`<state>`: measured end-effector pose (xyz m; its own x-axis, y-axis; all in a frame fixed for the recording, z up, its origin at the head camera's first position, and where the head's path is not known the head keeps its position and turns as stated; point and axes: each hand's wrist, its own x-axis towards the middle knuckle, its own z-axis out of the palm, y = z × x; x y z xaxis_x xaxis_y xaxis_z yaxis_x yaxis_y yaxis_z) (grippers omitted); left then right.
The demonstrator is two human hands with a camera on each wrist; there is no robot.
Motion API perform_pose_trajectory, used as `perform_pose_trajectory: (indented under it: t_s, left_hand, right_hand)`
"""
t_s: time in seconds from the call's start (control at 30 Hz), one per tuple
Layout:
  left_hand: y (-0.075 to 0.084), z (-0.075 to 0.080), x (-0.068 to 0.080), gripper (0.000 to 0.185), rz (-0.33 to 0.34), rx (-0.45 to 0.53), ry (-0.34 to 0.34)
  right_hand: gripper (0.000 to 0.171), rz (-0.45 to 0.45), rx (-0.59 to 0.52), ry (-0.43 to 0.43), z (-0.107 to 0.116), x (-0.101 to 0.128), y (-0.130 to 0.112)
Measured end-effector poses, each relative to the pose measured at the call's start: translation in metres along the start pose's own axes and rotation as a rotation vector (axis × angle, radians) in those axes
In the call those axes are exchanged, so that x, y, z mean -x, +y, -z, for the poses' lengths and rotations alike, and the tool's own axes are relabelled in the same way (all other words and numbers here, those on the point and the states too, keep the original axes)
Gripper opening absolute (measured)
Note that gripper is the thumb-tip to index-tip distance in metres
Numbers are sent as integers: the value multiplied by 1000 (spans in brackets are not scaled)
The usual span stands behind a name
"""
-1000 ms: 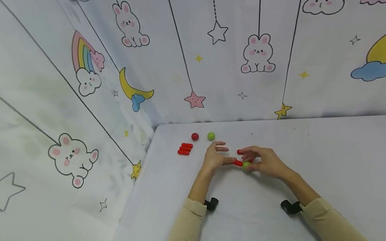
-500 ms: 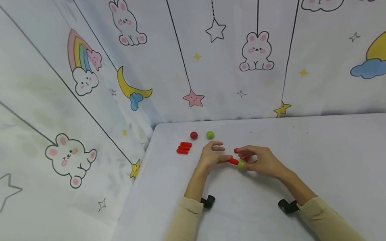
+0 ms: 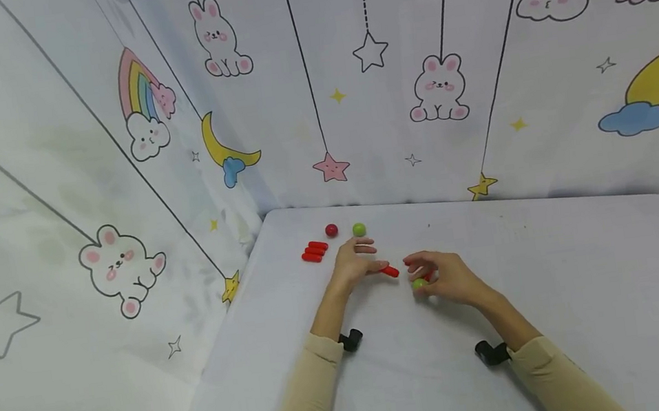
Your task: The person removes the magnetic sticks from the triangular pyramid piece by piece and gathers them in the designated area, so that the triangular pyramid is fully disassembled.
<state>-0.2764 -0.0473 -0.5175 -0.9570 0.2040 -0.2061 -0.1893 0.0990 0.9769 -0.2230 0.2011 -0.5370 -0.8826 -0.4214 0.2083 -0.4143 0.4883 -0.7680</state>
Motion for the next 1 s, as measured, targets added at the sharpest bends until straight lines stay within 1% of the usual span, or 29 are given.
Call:
perform_pose_trajectory:
  t_s: [0.07, 0.13, 0.2, 0.3, 0.43, 0.5, 0.63, 0.73, 0.87, 1.0]
  left_hand:
    - [4, 10, 1, 66, -5, 27, 29]
    - [9, 20, 1, 68, -1, 62, 27]
    - [12, 28, 2, 70, 4, 75, 13]
    - [17, 41, 4, 74, -1, 42, 0]
    - [18, 60, 5, 75, -15, 15, 26]
    - [17, 71, 6, 73, -15, 14, 58]
    - [15, 92, 7, 67, -12, 63, 131]
    - [12, 105, 8, 63, -11, 101, 182]
    - [8, 117, 8, 62, 5, 106, 242]
    - [4, 125, 8, 64, 32, 65, 291]
  right_hand:
    - [66, -8, 11, -7, 1, 1, 1]
    - [67, -7, 6, -4, 2, 2, 3]
    - [66, 4, 3, -3, 2, 2, 4]
    - [66, 19, 8, -9, 2, 1, 5]
    - [66, 32, 24, -16, 1, 1, 5]
    - [67, 31, 17, -17, 1, 1, 5]
    - [67, 30, 2, -20, 1, 0, 5]
    - [67, 33, -1, -21, 2, 0, 4]
    - [67, 31, -7, -23, 2, 1, 1]
    - [67, 27, -12, -34, 3, 2, 0]
